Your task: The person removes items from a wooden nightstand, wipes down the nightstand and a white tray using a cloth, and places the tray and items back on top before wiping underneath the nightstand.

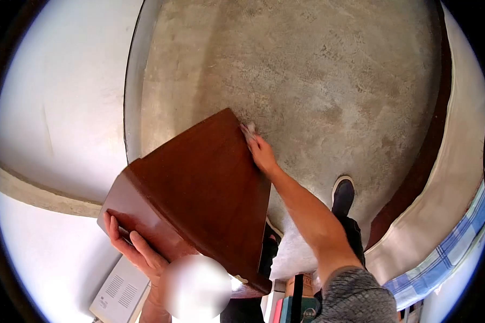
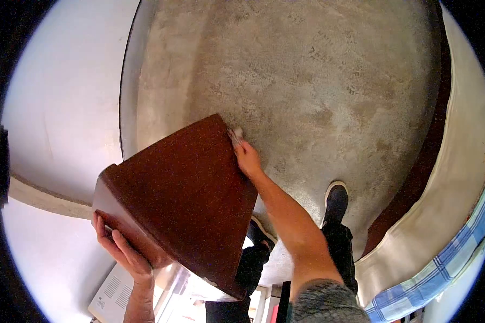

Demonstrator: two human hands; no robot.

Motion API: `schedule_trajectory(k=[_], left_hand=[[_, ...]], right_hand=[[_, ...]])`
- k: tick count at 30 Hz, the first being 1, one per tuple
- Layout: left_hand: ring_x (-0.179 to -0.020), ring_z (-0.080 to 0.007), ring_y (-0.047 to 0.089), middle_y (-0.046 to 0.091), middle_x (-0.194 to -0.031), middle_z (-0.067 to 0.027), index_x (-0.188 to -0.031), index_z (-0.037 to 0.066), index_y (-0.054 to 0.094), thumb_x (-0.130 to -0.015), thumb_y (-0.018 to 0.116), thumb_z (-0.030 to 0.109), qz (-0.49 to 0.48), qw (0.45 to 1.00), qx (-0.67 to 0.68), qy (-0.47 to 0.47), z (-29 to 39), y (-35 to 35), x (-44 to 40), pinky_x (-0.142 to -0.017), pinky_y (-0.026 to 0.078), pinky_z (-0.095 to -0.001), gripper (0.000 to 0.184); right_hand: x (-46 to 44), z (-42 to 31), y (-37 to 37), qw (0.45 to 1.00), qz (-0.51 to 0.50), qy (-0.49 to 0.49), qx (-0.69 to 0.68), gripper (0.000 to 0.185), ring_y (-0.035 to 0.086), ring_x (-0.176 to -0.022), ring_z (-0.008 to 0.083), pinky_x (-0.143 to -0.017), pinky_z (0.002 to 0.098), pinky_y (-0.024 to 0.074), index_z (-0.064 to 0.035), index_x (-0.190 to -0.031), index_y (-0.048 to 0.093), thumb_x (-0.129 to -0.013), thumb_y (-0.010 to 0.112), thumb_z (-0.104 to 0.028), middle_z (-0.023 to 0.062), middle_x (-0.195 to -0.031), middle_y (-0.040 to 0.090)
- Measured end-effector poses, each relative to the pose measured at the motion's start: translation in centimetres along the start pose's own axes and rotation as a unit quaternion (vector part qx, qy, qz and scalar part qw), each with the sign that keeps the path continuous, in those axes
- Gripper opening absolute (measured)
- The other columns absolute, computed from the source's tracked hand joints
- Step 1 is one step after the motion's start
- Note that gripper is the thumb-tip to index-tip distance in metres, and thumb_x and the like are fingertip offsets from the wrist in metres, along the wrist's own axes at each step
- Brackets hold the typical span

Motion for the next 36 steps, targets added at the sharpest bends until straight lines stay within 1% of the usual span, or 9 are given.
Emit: schedule_trajectory(k=[3,5,8,13,17,19,23,34,36], left_hand=[[-0.151,-0.0340,0.028,0.027,-0.164,-0.0196,-0.151,-0.001,0.030,-0.109,0.034,0.028,0.015,0.999,-0.032,-0.021,-0.2,0.0,-0.1,-0.124,0.019,-0.0469,0.052],[-0.151,-0.0340,0.026,0.027,-0.165,-0.0192,-0.152,-0.001,0.030,-0.108,0.034,0.028,0.008,0.999,-0.034,-0.019,-0.1,-0.1,-0.1,-0.125,0.019,-0.0470,0.053],[-0.152,-0.0340,0.026,0.026,-0.165,-0.0186,-0.153,0.000,0.029,-0.109,0.034,0.030,0.004,1.000,-0.014,-0.024,0.1,0.0,-0.1,-0.125,0.019,-0.0471,0.054],[-0.152,-0.0341,0.025,0.026,-0.165,-0.0196,-0.154,0.001,0.030,-0.111,0.033,0.033,0.002,1.000,-0.016,-0.027,-0.5,-0.1,0.2,-0.125,0.019,-0.0485,0.054],[-0.151,-0.0338,0.027,0.027,-0.164,-0.0196,-0.154,0.001,0.029,-0.110,0.035,0.032,0.015,0.999,-0.007,-0.029,-0.5,-0.1,-0.1,-0.124,0.021,-0.0477,0.054],[-0.151,-0.0343,0.028,0.027,-0.164,-0.0198,-0.153,0.000,0.030,-0.110,0.035,0.031,0.011,0.999,-0.030,-0.013,-0.9,-0.4,-0.2,-0.124,0.021,-0.0477,0.054],[-0.150,-0.0357,0.030,0.030,-0.163,-0.0194,-0.151,-0.003,0.033,-0.110,0.037,0.030,0.017,0.998,-0.063,-0.003,-0.5,-0.4,-0.3,-0.124,0.022,-0.0483,0.053],[-0.149,-0.0353,0.031,0.028,-0.164,-0.0190,-0.153,-0.002,0.031,-0.111,0.037,0.032,0.001,0.999,-0.038,-0.007,-0.1,-0.1,-0.5,-0.123,0.024,-0.0473,0.055],[-0.149,-0.0350,0.031,0.029,-0.164,-0.0185,-0.153,-0.002,0.031,-0.110,0.038,0.032,0.014,0.999,-0.032,-0.022,-0.6,-0.3,-0.2,-0.123,0.024,-0.0477,0.055]], right_hand=[[3.5,-1.5,-2.9,0.992,-0.078,0.096,0.026,0.035,0.060,-0.097,0.0146,-0.088,0.0297,0.0483,-0.0030,-0.126,0.066,-0.107,0.054,-0.029,0.0058,-0.103,0.069],[5.4,-8.1,-2.2,0.989,-0.113,0.061,0.076,0.043,0.068,-0.107,0.0323,-0.094,0.0408,0.0504,-0.0040,-0.131,0.065,-0.107,0.051,-0.037,0.0185,-0.118,0.073],[-0.4,-13.4,1.8,0.993,-0.086,-0.076,-0.003,0.040,0.068,-0.105,0.0318,-0.094,0.0410,0.0508,-0.0047,-0.130,0.065,-0.106,0.054,-0.034,0.0190,-0.118,0.072],[-6.1,-7.3,3.5,0.999,-0.034,-0.033,-0.026,0.039,0.068,-0.103,0.0334,-0.093,0.0415,0.0507,-0.0031,-0.132,0.062,-0.105,0.055,-0.031,0.0218,-0.116,0.071],[1.7,-0.6,-1.2,0.999,-0.002,0.019,0.027,0.032,0.057,-0.092,0.0151,-0.087,0.0302,0.0481,-0.0005,-0.123,0.065,-0.107,0.053,-0.025,0.0035,-0.098,0.067],[7.9,4.1,-3.2,0.991,-0.039,0.112,0.055,0.038,0.068,-0.100,0.0286,-0.092,0.0399,0.0509,-0.0054,-0.130,0.065,-0.107,0.052,-0.032,0.0180,-0.110,0.073],[13.7,-2.7,-3.7,0.994,-0.049,0.094,-0.037,0.039,0.068,-0.104,0.0252,-0.094,0.0377,0.0504,-0.0063,-0.132,0.065,-0.106,0.055,-0.033,0.0165,-0.114,0.073],[18.7,-23.1,1.3,0.944,-0.123,-0.294,-0.083,0.042,0.053,-0.137,0.0270,-0.115,0.0375,0.0403,0.0014,-0.141,0.055,-0.102,0.063,-0.013,0.0184,-0.145,0.057],[16.1,-14.7,0.3,0.988,-0.099,-0.109,-0.049,0.042,0.055,-0.133,0.0225,-0.114,0.0340,0.0403,0.0012,-0.142,0.055,-0.105,0.060,-0.018,0.0140,-0.144,0.059]])
Point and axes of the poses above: each hand's wrist, its own x-axis away from the middle knuckle, its own y-axis out of the palm, z = x × y, the point moved 5 cm from there along -x, towards the middle knuckle
